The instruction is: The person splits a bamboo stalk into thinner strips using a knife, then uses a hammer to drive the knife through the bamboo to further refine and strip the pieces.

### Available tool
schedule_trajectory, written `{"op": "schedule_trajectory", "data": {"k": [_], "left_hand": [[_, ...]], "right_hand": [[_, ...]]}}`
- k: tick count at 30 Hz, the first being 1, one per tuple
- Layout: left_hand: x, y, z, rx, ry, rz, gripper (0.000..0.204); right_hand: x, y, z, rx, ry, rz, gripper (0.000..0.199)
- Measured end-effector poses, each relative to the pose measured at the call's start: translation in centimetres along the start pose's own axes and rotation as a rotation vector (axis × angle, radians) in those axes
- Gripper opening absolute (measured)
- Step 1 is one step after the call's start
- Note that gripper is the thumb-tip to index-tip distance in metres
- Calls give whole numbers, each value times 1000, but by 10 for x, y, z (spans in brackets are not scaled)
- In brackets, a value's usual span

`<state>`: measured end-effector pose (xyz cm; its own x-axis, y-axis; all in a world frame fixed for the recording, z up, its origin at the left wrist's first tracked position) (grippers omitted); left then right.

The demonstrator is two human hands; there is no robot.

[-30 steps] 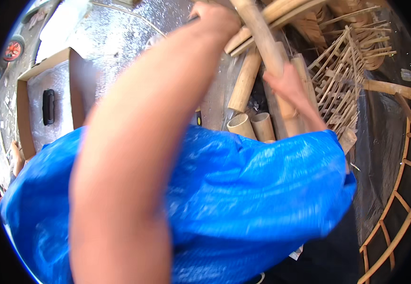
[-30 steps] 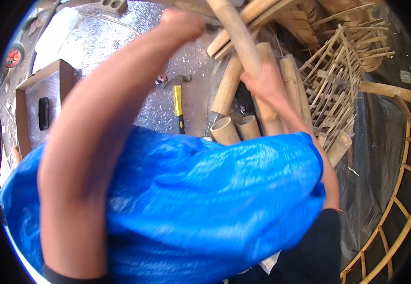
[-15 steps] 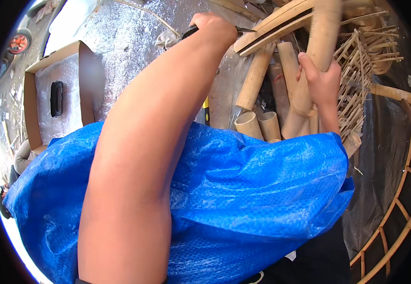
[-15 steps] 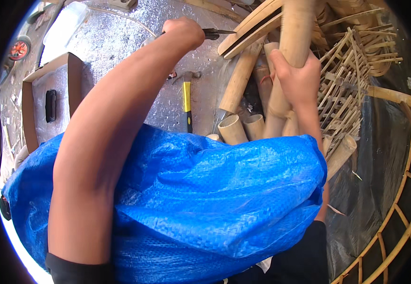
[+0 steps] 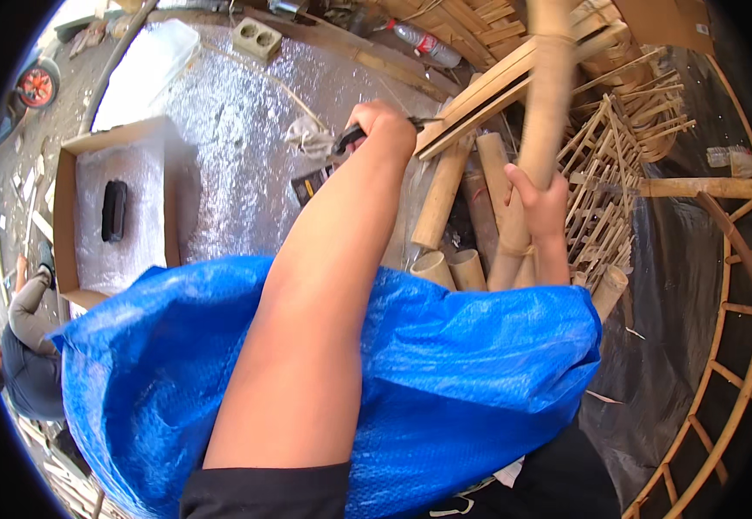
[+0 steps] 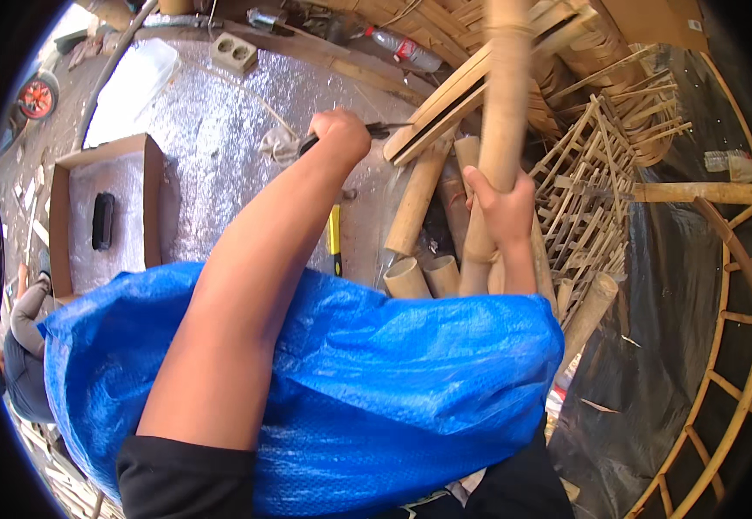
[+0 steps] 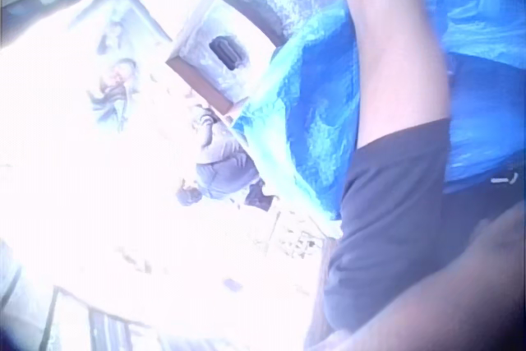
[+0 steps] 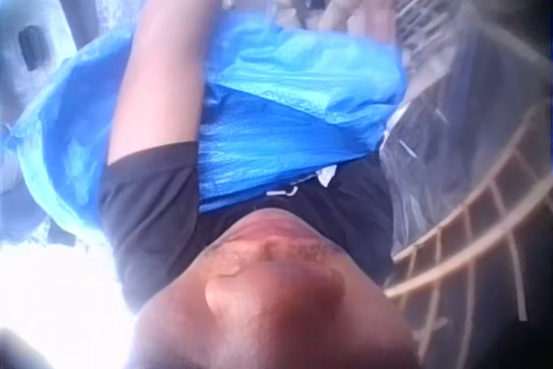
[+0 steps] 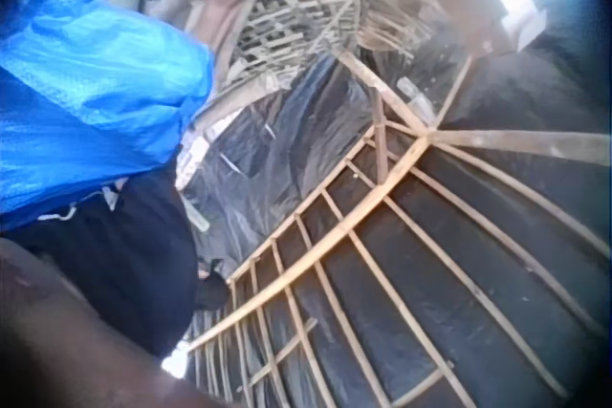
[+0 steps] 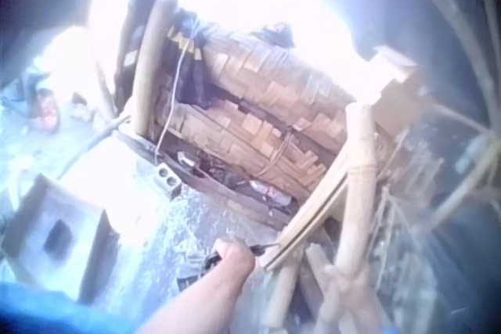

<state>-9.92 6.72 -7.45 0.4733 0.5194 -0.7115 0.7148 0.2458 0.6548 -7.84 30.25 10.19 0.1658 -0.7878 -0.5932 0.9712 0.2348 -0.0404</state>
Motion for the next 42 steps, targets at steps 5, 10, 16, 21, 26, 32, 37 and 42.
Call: {"op": "schedule_trajectory", "data": {"k": [5, 10, 16, 21, 26, 32, 37, 42], "left_hand": [[-4, 1, 4, 37, -30, -127, 40], [-1, 7, 3, 4, -72, -131, 42], [0, 9, 2, 47, -115, -164, 41], [9, 12, 16, 54, -21, -157, 44], [15, 2, 34, 126, 14, -27, 40], [29, 0, 35, 270, 217, 40, 29], [71, -22, 42, 280, 465, -6, 33], [86, -26, 45, 134, 361, -1, 32]], "right_hand": [[-55, -44, 66, -138, -102, -234, 29], [-115, -151, 171, -262, 81, -319, 49], [-81, -152, 169, -420, 93, -269, 46], [-100, -144, 198, -650, 213, -340, 40], [-83, -126, 197, -825, -90, -273, 47], [-114, -134, 194, -691, 74, -389, 47], [-108, -113, 203, -916, 123, -472, 44], [-90, -115, 211, -684, 15, -231, 54]]}}
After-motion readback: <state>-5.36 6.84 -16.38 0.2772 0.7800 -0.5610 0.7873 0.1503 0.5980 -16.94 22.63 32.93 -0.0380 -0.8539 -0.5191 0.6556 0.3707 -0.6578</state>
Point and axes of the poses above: each hand's wrist, its own y-axis away from the middle knuckle, its own x-axis out of the palm, z = x × y, the point moved 9 cm from there along -y, towards the middle knuckle, and after that the axes turned 1 degree about z, right-handed, at the moved point
